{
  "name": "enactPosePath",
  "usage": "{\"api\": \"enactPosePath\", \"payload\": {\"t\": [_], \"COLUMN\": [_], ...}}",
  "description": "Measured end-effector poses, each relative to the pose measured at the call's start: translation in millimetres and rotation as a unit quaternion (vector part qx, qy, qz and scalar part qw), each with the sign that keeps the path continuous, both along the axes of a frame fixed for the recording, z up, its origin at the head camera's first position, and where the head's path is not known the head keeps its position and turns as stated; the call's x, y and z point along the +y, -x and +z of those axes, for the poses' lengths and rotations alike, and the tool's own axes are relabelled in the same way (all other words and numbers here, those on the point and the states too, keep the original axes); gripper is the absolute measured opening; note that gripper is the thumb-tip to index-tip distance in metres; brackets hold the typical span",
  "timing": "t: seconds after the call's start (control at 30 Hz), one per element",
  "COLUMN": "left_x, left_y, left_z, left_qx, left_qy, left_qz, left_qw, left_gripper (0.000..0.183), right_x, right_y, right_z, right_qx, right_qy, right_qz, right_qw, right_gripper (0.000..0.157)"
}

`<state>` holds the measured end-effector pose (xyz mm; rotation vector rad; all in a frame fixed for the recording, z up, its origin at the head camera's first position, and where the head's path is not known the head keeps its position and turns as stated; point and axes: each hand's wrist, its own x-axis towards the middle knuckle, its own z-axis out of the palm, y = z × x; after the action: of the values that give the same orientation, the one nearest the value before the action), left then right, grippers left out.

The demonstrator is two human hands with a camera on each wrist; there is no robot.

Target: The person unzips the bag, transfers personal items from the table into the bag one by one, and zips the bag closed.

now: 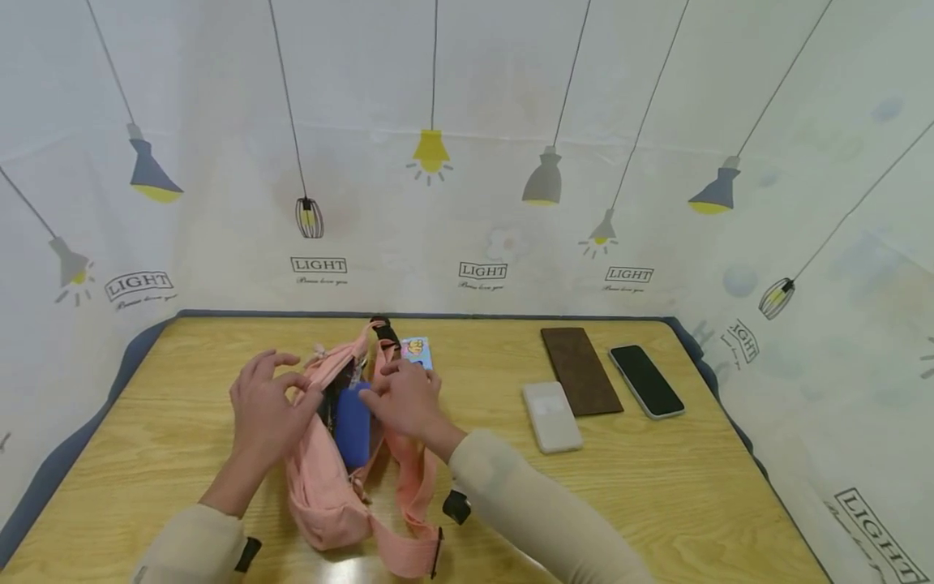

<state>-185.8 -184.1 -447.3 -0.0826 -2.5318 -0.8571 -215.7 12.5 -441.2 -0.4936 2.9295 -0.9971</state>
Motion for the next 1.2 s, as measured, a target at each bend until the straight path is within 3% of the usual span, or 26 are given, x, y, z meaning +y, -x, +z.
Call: {"api": "enactPosePath", "payload": {"t": [0.13,0.37,0.77,1.03,1.2], "left_x": [1.2,4.7,1.3,-1.0,0.2], "left_y": [1.1,3.3,2.4,1.3,1.2], "left_z": [1.5,4.8,12.4,13.2,13.0], "left_qx": [0.007,0.013,0.026,0.017,0.030], "left_qy": [0.002,0.002,-0.003,-0.004,-0.009], "left_qz": [-0.002,-0.010,-0.003,-0.003,-0.014], "left_qw": [1.0000,0.9999,0.9996,0.9998,0.9994], "left_gripper": [0.018,0.018,0.016,0.018,0.017], "right_x": [-2.7,-12.0,-26.1,-26.8,-32.7], "right_y": [-1.7,1.3,-11.7,-14.3,-8.7], "right_z": [-1.6,-0.6,4.6,11.4,1.8], "right_qx": [0.010,0.067,0.061,0.061,0.078], "right_qy": [-0.035,-0.079,-0.163,-0.153,-0.189], "right_qz": [0.003,0.012,0.043,0.016,0.017], "right_qw": [0.999,0.995,0.984,0.986,0.979], "right_gripper": [0.031,0.031,0.024,0.025,0.028]}}
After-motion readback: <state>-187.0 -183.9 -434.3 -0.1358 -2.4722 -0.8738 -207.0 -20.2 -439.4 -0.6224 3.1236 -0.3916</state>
